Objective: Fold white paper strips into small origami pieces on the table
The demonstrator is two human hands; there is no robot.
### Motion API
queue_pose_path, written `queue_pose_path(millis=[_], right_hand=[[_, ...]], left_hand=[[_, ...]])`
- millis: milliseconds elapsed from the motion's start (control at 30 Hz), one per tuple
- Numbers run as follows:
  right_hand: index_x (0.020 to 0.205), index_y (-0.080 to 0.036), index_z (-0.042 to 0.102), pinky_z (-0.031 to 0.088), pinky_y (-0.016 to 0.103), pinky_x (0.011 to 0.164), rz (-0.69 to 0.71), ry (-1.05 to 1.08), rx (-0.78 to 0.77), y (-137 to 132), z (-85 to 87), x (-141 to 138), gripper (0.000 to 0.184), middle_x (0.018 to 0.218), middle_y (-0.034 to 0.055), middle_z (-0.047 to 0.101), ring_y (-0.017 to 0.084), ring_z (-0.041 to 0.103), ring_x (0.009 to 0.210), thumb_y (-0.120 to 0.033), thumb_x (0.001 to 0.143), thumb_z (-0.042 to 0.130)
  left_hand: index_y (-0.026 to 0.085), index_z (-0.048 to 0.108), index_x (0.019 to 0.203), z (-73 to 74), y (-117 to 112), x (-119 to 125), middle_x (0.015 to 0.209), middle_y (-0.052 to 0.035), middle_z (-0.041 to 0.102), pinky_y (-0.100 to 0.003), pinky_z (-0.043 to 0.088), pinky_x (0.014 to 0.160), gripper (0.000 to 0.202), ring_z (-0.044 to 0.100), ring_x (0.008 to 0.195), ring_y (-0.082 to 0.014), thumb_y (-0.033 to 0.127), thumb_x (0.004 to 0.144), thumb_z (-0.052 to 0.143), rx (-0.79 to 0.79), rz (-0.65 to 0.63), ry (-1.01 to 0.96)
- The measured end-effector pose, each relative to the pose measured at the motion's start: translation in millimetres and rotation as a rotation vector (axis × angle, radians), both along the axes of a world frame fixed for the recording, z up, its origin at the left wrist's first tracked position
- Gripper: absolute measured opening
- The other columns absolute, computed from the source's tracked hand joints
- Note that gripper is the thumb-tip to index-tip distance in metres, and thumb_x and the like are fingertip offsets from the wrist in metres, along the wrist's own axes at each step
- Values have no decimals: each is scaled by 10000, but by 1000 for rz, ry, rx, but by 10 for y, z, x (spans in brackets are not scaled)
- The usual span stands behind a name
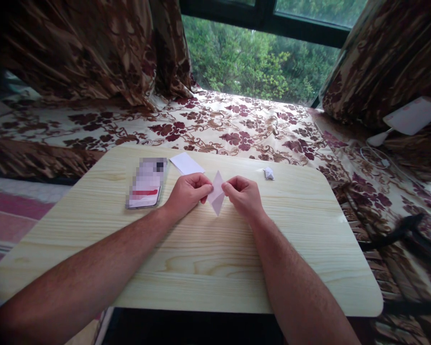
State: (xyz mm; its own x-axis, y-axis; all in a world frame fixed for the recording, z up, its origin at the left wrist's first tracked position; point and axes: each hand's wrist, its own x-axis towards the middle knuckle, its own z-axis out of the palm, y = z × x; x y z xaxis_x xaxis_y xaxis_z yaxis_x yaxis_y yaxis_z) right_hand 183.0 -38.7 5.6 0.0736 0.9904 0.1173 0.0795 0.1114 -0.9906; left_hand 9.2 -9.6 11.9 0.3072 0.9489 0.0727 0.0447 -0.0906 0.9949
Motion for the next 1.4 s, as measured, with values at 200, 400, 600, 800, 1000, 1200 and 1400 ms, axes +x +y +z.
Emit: queue_pose_path(millis=[200, 400, 600, 800, 1000, 1200, 1400], right_hand=[[694, -156, 632, 283, 231, 441, 38, 19, 21, -21, 20, -16, 217, 536, -29, 554, 79, 427, 454, -336, 794, 699], [684, -156, 626, 296, 235, 452, 54, 27, 20, -32, 45, -29, 213, 524, -30, 546, 83, 431, 457, -323, 791, 706], [693, -159, 628, 300, 238, 458, 67, 17, 26, -35, 44, -29, 214, 533, -29, 547, 87, 436, 465, -332, 793, 704], [690, -159, 624, 296, 238, 454, 71, 16, 29, -35, 59, -30, 212, 530, -31, 543, 87, 433, 464, -332, 781, 708], [678, -164, 617, 303, 240, 457, 62, -6, 20, -39, 80, -46, 235, 524, -32, 536, 89, 432, 464, -358, 772, 710], [675, -165, 618, 306, 243, 462, 71, -18, 38, -45, 82, -55, 230, 531, -34, 537, 88, 430, 469, -353, 772, 707], [672, -164, 616, 275, 240, 461, 87, -34, 63, -52, 70, -49, 211, 522, -49, 509, 73, 375, 465, -322, 789, 692]], left_hand=[[146, 602, 676, -28, -6, -5, 501, 39, 554, -184, 350, 427, 140, 489, 439, -74, 248, 741, 672, 52, 31, 46], [150, 601, 676, -25, -20, -4, 522, 31, 570, -192, 379, 444, 132, 526, 458, -88, 248, 746, 656, 80, 31, 85], [154, 591, 668, -19, -26, -4, 520, 35, 564, -193, 366, 446, 140, 509, 461, -84, 254, 745, 651, 91, 39, 105], [155, 590, 656, -16, -25, -13, 518, 38, 554, -199, 344, 459, 141, 483, 479, -84, 257, 731, 652, 112, 49, 140], [162, 576, 643, -21, -19, -12, 528, 39, 544, -203, 329, 468, 144, 468, 493, -85, 255, 729, 646, 110, 43, 127], [161, 558, 613, -32, -18, -12, 534, 45, 509, -203, 292, 469, 153, 411, 501, -76, 237, 719, 639, 129, 55, 111], [157, 552, 592, -11, -39, -10, 533, 49, 481, -207, 284, 477, 160, 392, 509, -72, 221, 717, 628, 164, 77, 125]])
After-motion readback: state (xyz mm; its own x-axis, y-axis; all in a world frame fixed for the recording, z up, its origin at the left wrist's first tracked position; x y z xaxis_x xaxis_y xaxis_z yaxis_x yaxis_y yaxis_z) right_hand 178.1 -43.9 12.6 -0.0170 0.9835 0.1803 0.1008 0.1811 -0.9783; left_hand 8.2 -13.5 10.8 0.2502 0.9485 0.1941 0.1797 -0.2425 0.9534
